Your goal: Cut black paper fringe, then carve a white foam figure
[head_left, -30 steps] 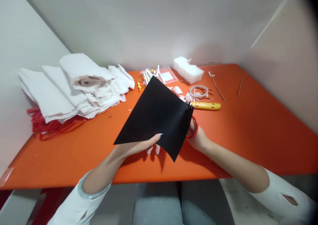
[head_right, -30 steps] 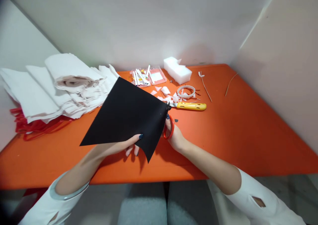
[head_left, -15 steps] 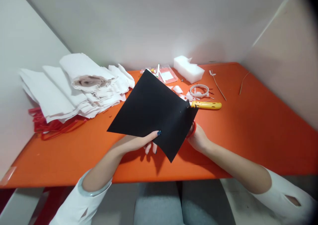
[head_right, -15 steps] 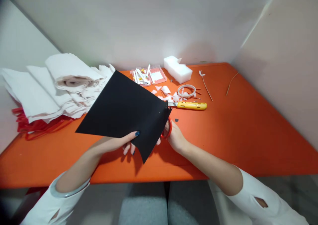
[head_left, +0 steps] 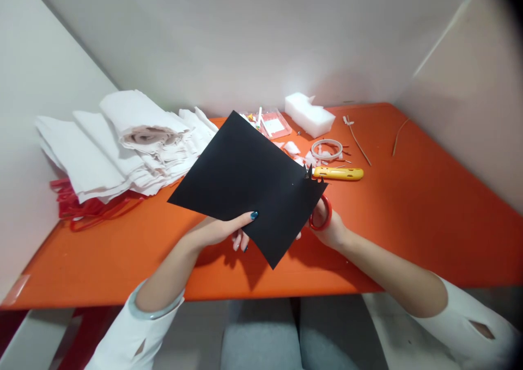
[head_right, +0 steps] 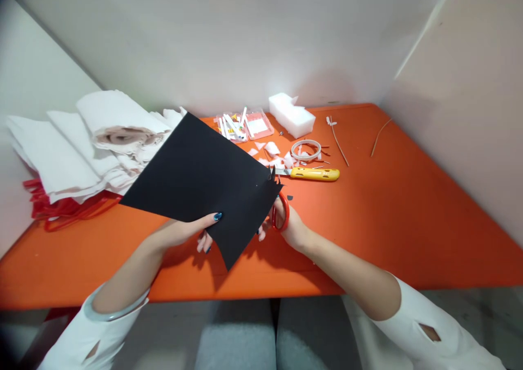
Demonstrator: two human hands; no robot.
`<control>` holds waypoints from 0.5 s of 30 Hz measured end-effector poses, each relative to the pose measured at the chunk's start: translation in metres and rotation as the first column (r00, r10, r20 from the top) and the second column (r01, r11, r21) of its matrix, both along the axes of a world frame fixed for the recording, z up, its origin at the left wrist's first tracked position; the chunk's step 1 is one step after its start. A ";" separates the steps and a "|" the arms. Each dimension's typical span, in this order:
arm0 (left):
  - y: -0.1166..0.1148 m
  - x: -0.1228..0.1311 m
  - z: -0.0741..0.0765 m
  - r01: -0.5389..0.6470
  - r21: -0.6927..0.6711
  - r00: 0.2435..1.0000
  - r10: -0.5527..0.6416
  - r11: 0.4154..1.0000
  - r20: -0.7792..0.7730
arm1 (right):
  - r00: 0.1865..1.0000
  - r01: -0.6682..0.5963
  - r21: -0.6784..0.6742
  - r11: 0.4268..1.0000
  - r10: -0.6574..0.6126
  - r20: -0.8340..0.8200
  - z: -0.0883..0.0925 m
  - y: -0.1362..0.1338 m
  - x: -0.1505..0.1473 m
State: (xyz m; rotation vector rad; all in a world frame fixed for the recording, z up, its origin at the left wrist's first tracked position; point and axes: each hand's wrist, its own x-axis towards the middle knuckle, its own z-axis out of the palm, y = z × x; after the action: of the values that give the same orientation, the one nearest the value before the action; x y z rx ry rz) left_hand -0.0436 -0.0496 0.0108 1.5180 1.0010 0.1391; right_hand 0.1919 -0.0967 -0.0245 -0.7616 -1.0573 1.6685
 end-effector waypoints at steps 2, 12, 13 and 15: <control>0.002 -0.002 -0.002 -0.043 0.035 0.998 0.041 0.998 0.056 | 0.999 0.031 -0.044 0.999 -0.030 0.018 0.000 0.003 0.002; 0.013 -0.010 -0.014 -0.525 -0.133 0.718 0.521 0.841 0.462 | 0.996 0.082 -0.024 0.996 -0.083 -0.029 0.015 0.023 0.038; 0.012 -0.013 -0.014 -0.526 -0.195 0.691 0.550 0.828 0.470 | 0.996 0.089 -0.015 0.996 -0.089 -0.025 0.018 0.024 0.041; 0.011 -0.020 -0.014 -0.470 -0.278 0.688 0.545 0.838 0.479 | 0.995 0.096 0.011 0.995 -0.096 -0.010 0.023 0.025 0.046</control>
State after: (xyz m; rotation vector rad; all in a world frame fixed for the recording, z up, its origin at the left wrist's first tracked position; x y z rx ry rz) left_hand -0.0641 -0.0387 -0.0036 0.9432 0.9129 0.8463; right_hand 0.2381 -0.0717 -0.0019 -0.7843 -1.0075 1.5819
